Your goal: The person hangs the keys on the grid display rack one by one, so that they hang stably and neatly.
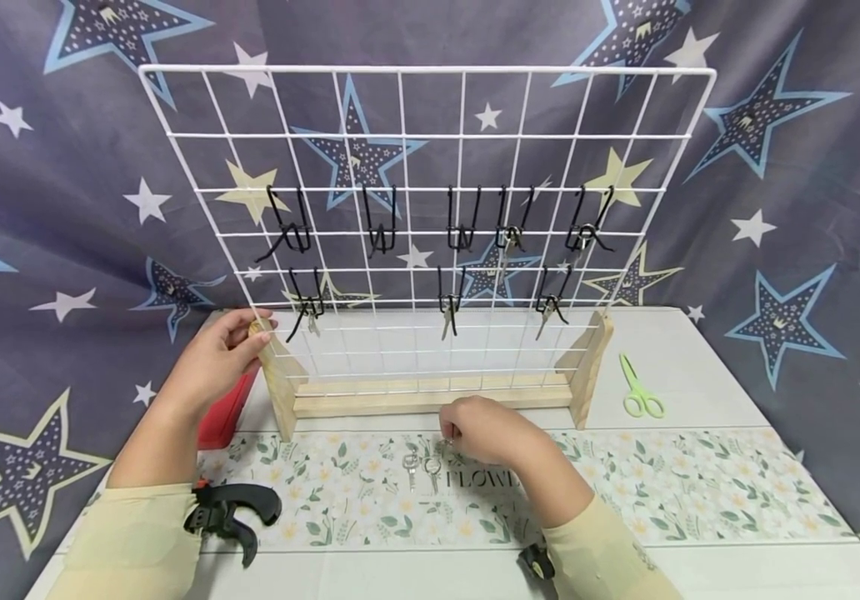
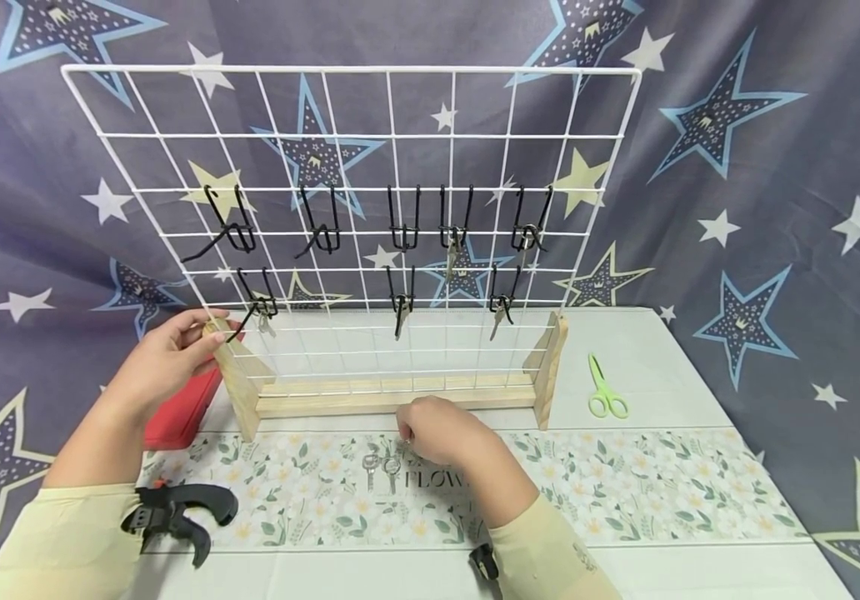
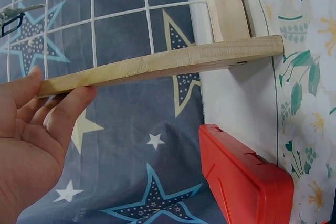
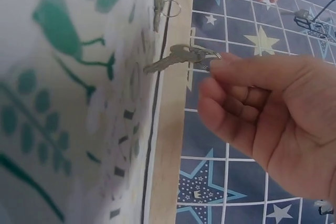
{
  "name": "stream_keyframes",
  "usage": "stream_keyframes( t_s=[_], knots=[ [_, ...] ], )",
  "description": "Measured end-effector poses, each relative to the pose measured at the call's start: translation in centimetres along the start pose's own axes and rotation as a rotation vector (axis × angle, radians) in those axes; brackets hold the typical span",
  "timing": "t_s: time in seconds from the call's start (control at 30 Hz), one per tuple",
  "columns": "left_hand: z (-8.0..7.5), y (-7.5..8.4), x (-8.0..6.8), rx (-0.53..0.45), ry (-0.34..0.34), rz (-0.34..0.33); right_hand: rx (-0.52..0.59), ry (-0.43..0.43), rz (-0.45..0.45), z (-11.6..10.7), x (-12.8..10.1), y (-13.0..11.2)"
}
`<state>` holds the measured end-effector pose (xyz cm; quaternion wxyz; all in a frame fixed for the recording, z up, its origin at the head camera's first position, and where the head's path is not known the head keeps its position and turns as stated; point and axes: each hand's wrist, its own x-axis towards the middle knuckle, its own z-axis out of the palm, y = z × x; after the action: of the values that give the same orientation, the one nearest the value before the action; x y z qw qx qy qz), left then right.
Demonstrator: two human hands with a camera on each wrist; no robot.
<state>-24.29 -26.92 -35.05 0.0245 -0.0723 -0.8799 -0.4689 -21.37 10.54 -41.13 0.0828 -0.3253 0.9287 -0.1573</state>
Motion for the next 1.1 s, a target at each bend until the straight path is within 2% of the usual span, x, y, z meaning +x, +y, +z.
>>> stream_keyframes(
  t_s=[0.17, 0.4, 0.7, 0.9, 1.1],
  knots=[
    [0.0, 0.1, 0.0, 0.009, 0.003, -0.002, 0.010, 0.077, -0.037, -0.6, -0.2, 0.1],
    [0.1, 0.2, -0.1, 0.017, 0.009, -0.009, 0.045, 0.147, -0.004, -2.3, -1.1, -0.2],
    [0.1, 0.0, -0.1, 0.011, 0.008, -0.002, 0.088, 0.274, -0.063, -4.4, -2.5, -0.9],
    [0.1, 0.0, -0.1, 0.001, 0.007, -0.009, 0.221, 0.351, -0.092, -5.3, -3.5, -1.1],
    [0.1, -0.1, -0.2, -0.003, 0.007, -0.003, 0.417, 0.407, -0.142, -6.0, -4.2, -1.3]
  ],
)
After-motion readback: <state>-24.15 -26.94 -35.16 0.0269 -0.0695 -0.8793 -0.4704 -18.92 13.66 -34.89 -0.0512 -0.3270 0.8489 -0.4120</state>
